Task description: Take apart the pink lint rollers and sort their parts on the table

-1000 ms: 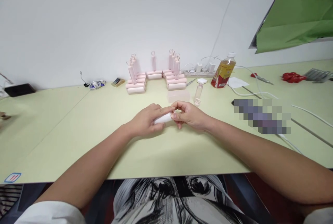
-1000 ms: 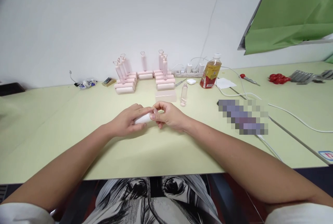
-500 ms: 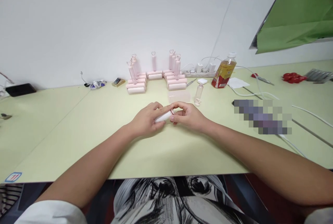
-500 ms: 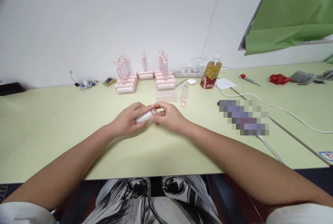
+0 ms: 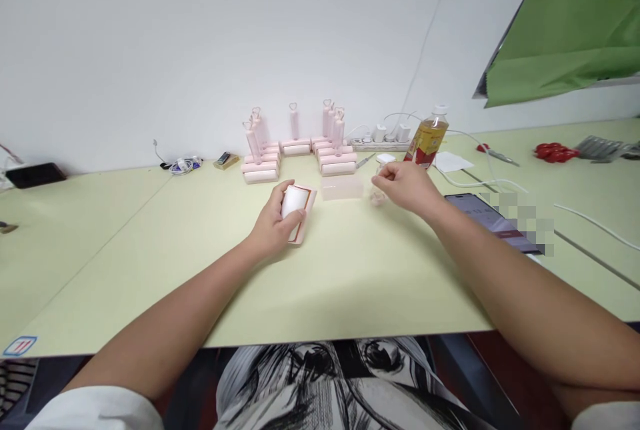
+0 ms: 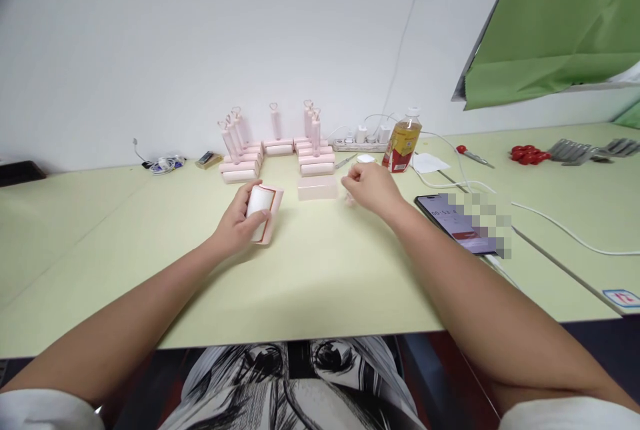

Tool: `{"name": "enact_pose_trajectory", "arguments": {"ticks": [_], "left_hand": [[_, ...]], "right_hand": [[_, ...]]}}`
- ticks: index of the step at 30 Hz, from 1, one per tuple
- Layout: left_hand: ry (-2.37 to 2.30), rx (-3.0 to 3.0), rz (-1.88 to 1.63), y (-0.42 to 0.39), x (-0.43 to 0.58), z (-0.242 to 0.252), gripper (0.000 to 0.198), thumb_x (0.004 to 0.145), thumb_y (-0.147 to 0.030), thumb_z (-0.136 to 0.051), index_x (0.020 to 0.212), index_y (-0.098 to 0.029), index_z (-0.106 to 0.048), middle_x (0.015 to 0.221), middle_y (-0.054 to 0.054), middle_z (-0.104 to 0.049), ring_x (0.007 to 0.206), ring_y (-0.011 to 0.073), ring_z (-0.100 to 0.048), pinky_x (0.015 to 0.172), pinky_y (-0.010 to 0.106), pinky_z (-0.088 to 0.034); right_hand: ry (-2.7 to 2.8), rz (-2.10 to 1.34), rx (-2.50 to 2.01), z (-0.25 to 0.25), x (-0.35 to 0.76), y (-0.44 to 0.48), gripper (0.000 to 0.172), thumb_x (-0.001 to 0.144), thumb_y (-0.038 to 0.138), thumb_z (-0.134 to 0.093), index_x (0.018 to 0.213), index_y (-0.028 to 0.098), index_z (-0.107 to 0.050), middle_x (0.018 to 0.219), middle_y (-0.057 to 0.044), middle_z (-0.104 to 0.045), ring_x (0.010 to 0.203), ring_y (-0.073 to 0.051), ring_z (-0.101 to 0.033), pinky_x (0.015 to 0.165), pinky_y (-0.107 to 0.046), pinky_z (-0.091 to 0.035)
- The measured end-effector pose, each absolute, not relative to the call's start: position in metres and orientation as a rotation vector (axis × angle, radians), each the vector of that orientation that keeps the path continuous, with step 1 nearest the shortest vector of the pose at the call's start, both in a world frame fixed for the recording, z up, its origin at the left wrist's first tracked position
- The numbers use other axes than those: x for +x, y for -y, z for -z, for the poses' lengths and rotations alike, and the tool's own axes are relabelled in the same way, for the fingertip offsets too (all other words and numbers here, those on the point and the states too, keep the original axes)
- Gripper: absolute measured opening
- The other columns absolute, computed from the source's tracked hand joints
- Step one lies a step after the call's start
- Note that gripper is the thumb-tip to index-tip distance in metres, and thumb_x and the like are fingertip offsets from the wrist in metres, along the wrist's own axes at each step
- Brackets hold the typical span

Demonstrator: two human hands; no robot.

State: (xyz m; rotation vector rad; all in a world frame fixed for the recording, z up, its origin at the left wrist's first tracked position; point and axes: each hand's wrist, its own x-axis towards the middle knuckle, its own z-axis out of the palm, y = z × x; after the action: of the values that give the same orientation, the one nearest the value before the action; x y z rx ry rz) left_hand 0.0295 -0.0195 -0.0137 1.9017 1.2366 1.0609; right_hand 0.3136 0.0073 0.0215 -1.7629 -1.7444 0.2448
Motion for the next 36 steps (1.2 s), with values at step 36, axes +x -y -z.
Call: {"name": "enact_pose_trajectory", "arguments": {"ticks": [36], "left_hand": [[-0.86,1.033,-1.108,0.02,0.039,0.007,0.059,0.063,-0.027,-0.07,0.119,-0.023,-0.051,0.084,0.001,-0.061,0.068,0.0165,-0.059,0.063,0.03,-0.049]], "right_hand": [[2.007,0.076,-1.215,0.001,0.298,-0.005,0.021,0.087,0.039,-0.054,0.091,0.019,-0.059,0.099,-0.01,-0.066,0.093,-0.026,-0.058,0.079,-0.036,-0.043]]}}
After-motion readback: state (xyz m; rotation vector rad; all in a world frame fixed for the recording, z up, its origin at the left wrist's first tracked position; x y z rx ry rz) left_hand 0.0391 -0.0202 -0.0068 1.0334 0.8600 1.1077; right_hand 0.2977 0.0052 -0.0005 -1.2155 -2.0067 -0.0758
